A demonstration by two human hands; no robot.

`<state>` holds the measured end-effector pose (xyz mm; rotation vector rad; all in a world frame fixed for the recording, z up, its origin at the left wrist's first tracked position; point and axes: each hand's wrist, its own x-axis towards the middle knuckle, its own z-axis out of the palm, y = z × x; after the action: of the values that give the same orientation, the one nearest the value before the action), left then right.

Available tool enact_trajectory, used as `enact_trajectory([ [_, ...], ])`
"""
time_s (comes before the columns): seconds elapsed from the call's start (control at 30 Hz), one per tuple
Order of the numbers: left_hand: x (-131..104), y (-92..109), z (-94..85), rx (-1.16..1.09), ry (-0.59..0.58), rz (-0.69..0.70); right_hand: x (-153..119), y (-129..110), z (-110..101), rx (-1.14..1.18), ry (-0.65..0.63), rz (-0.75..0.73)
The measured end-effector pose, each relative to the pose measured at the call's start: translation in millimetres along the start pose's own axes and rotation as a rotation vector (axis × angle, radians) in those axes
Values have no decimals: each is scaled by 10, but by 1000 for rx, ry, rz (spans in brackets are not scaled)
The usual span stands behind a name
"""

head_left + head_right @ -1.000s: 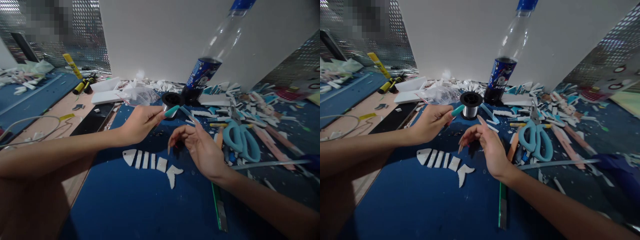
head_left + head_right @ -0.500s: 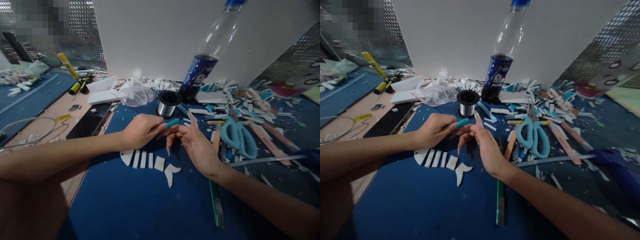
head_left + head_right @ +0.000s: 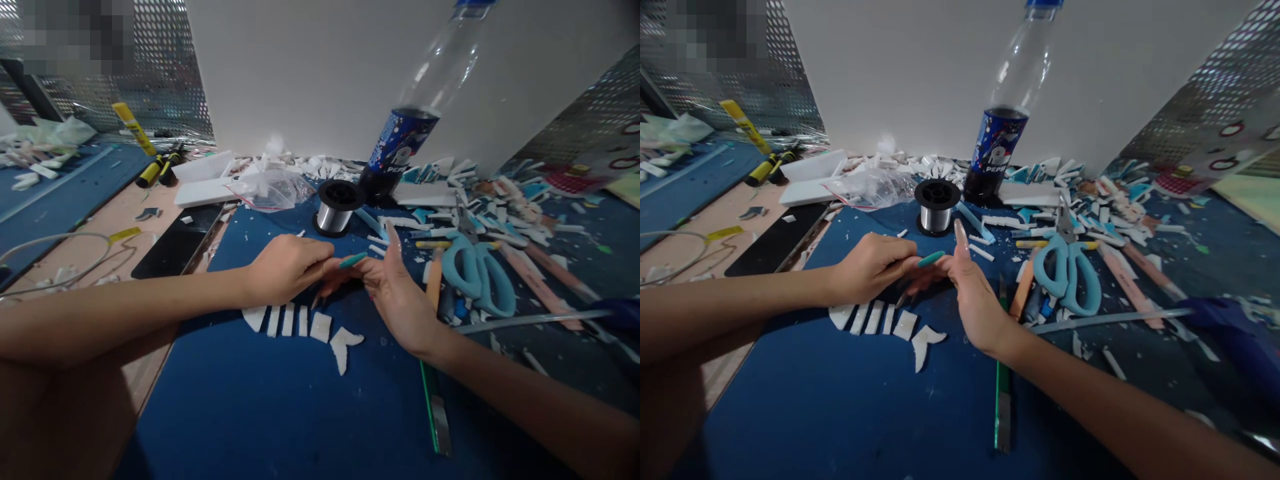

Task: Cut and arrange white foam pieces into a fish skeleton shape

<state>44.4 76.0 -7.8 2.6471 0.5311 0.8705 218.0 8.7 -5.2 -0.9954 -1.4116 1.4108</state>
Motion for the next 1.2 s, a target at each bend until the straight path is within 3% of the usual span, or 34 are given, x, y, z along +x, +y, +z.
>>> enact_trajectory([
  [0.23, 126, 89, -65, -356, -90, -231, 18, -94, 42, -236, 19, 21],
  [0.43, 144, 96, -64, -452, -157, -256, 26, -44, 18, -228, 96, 14],
  [0.57, 130, 54, -60, -366, -60, -223, 22, -55, 7, -256, 123, -33],
  [0.73, 137, -32, -133, -44, 244, -224, 47, -14, -14, -126, 205, -77],
  [0.83, 147, -86, -164, 160, 170, -192, 59, 16, -24, -66, 237, -89],
  [0.97, 125, -163, -153, 193, 47, -168, 44, -2, -25, -30, 176, -58],
  [1.07, 81, -228, -149, 154, 97, -172, 26, -18, -33, -9, 156, 4],
  [1.2, 34, -289, -159, 64, 207, -225, 18, -28, -46, 19, 221, 86],
])
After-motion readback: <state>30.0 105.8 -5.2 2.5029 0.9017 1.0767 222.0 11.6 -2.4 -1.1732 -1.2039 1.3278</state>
